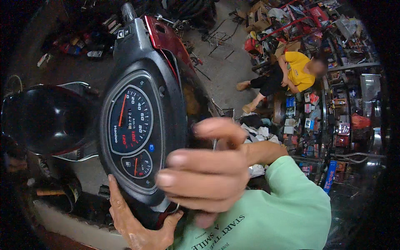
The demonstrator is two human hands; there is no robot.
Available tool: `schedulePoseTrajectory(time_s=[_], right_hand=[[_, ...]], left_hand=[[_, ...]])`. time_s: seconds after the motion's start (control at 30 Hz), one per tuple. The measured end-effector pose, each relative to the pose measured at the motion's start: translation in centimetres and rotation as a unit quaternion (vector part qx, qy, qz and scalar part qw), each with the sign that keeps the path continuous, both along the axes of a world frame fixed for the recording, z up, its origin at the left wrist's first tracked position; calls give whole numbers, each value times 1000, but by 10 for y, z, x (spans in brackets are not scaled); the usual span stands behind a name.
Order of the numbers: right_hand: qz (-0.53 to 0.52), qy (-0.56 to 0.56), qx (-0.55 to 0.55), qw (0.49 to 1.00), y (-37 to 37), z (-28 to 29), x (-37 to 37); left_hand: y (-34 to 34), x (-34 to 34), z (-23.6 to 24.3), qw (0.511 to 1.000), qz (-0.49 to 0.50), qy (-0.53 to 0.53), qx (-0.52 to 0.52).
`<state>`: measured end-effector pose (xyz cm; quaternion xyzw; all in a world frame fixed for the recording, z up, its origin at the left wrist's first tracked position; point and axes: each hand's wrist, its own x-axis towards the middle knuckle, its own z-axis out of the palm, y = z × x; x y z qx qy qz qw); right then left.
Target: The person aligns and secures the scooter's front dashboard and fairing, then uses a screwdriver to tighten fasteners on the side panel. They also use a flashlight to inspect the area under the seat and around the bodywork.
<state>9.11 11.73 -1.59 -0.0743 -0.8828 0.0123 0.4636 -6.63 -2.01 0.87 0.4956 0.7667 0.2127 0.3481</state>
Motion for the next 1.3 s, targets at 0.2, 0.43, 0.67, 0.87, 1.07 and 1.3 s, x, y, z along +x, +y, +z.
schedulePoseTrajectory(time_s=[0.2,0.43,0.67,0.87,1.07,1.3], right_hand=[[30,-162,-50,985,31,24,18],[201,-164,-95,961,52,11,-7],[172,-100,-133,971,46,16,-20],[211,-107,-241,941,148,1,-28],[-81,-10,-404,911,198,-62,-34],[-146,-97,-519,836,193,-52,-57]], left_hand=[[1,-4,2,1000,-17,0,-11],[-1,-3,2,999,-28,-1,-23],[-5,-2,2,999,-38,-2,-29],[-7,-6,3,999,-39,9,-34],[-8,-17,-2,997,-76,-11,-13],[72,-53,13,978,-147,68,130]])
